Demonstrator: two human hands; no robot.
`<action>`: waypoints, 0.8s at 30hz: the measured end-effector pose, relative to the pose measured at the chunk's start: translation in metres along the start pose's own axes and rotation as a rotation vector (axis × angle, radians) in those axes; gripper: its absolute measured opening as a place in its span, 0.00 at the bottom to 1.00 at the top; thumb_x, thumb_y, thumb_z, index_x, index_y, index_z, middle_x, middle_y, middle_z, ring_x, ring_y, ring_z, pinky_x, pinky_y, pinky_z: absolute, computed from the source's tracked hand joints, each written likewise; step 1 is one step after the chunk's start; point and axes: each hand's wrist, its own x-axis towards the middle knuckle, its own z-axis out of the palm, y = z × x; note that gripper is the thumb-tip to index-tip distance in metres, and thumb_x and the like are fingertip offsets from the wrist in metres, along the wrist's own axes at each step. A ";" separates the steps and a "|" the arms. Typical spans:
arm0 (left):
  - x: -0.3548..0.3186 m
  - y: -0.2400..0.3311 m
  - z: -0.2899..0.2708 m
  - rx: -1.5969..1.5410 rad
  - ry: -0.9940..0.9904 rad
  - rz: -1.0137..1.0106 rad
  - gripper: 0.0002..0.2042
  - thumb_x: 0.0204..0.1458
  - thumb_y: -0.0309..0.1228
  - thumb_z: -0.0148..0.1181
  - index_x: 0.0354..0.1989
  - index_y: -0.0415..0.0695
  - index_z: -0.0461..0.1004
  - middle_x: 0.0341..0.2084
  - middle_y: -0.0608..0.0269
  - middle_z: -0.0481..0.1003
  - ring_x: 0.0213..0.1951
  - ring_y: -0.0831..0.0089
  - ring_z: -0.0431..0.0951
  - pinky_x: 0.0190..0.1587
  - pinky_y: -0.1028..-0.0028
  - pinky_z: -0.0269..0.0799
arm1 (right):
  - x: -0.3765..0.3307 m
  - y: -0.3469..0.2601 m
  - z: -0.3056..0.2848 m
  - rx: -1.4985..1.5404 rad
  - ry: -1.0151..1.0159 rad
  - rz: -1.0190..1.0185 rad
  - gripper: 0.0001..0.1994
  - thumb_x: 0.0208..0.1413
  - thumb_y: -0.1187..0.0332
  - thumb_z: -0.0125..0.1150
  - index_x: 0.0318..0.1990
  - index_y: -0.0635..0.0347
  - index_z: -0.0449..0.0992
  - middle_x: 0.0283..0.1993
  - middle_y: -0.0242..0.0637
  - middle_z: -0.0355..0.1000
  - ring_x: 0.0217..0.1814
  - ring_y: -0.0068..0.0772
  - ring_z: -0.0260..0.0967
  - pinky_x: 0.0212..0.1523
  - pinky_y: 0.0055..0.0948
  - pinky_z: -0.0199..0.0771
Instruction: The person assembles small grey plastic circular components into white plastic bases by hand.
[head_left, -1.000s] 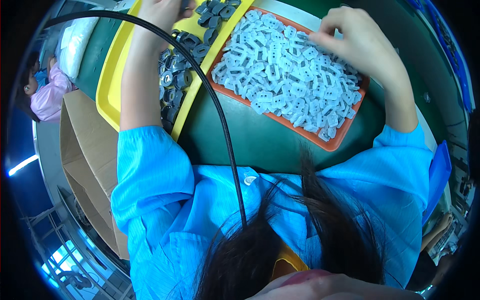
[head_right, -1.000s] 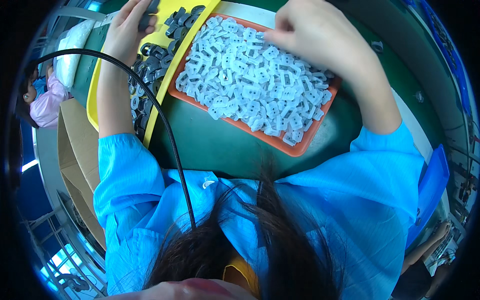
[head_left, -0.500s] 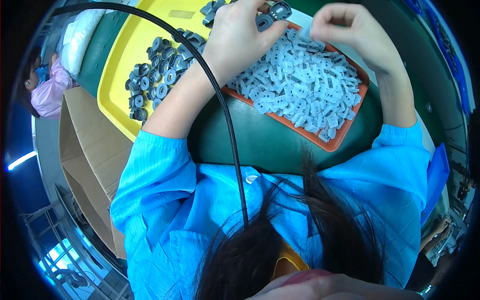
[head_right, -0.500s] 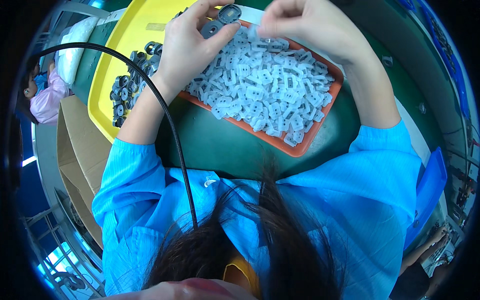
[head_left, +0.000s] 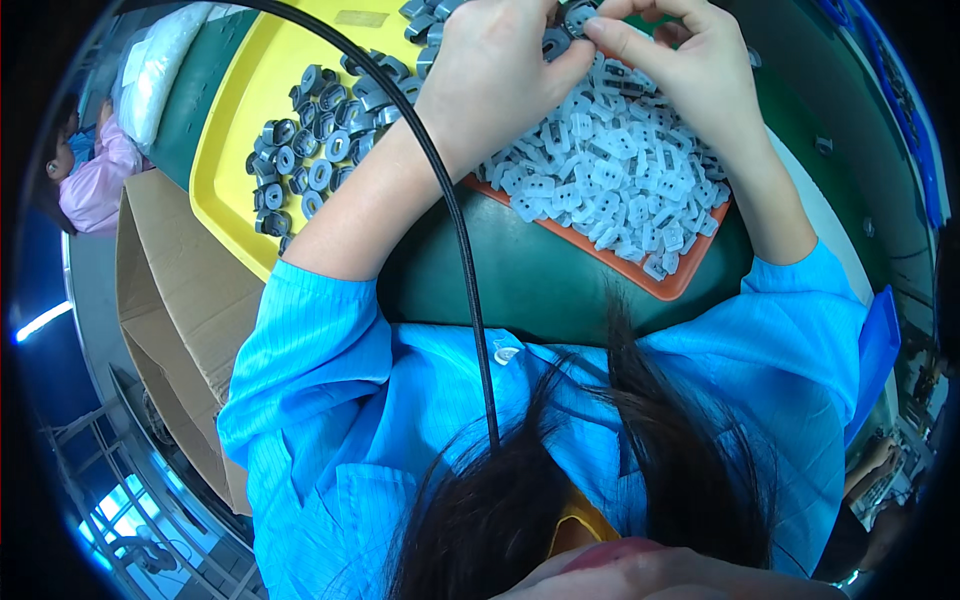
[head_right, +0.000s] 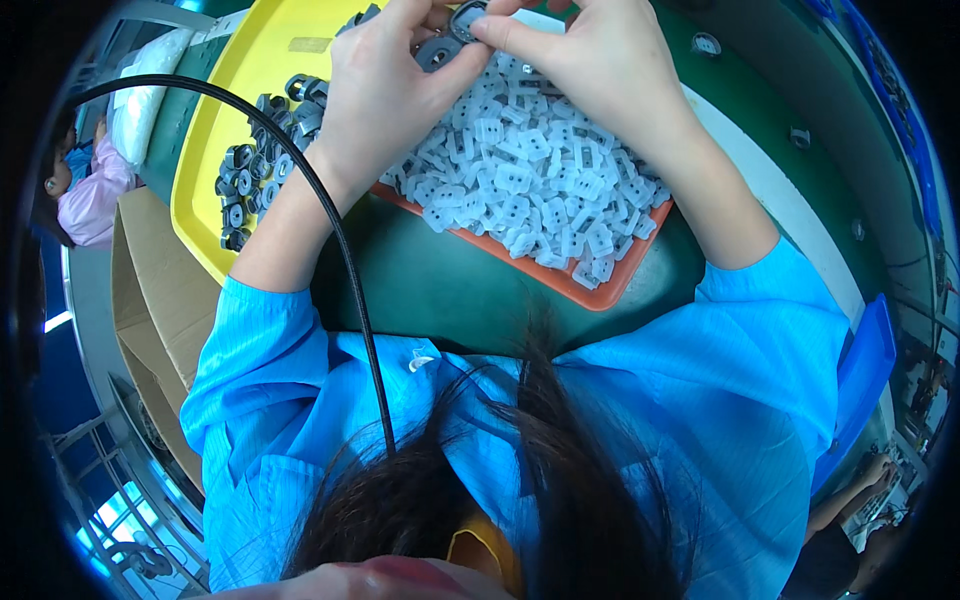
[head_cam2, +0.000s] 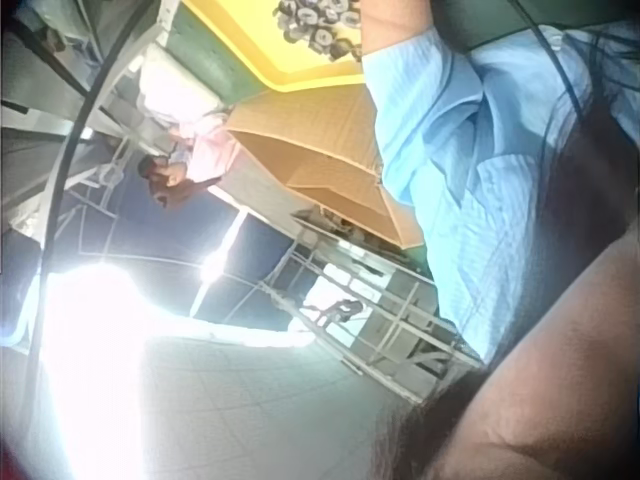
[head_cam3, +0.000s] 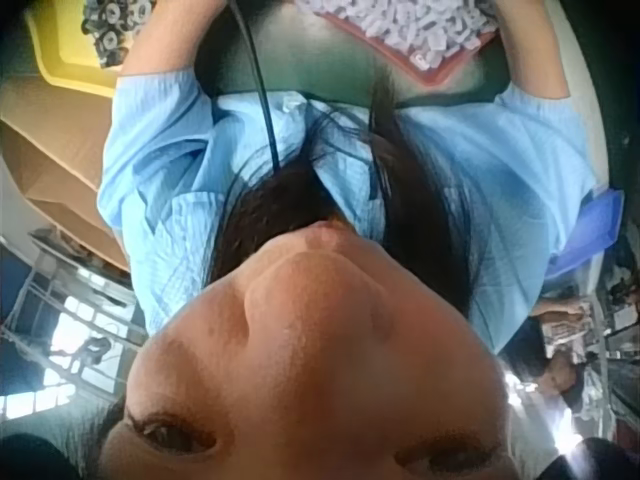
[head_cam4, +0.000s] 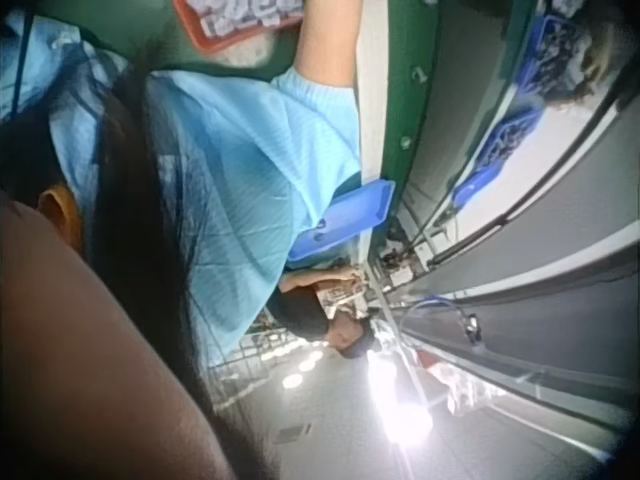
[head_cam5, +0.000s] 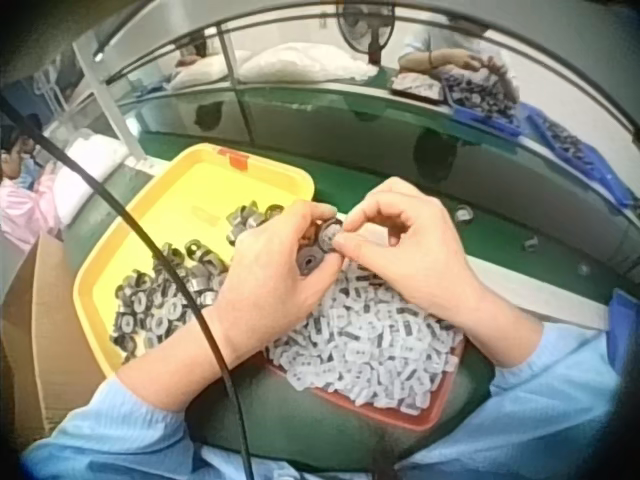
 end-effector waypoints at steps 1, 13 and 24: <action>-0.001 -0.001 0.001 0.004 0.013 0.047 0.17 0.50 0.25 0.69 0.48 0.37 0.76 0.33 0.46 0.80 0.36 0.50 0.82 0.40 0.62 0.78 | 0.001 0.002 0.001 -0.003 0.006 -0.003 0.05 0.59 0.72 0.70 0.38 0.66 0.82 0.38 0.32 0.79 0.36 0.17 0.73 0.38 0.18 0.72; 0.006 -0.002 -0.014 -0.068 -0.143 -0.037 0.23 0.44 0.25 0.75 0.50 0.39 0.75 0.39 0.54 0.77 0.38 0.63 0.81 0.39 0.69 0.78 | 0.011 0.033 -0.013 0.857 -0.384 0.507 0.09 0.60 0.72 0.69 0.43 0.68 0.79 0.35 0.37 0.81 0.30 0.20 0.77 0.34 0.17 0.78; 0.006 -0.024 -0.001 -1.048 -0.131 -0.718 0.15 0.64 0.34 0.64 0.52 0.38 0.74 0.36 0.63 0.81 0.33 0.79 0.80 0.37 0.81 0.76 | -0.005 0.000 0.000 -0.079 0.215 -0.335 0.09 0.45 0.76 0.64 0.34 0.63 0.72 0.29 0.44 0.71 0.28 0.40 0.74 0.31 0.34 0.73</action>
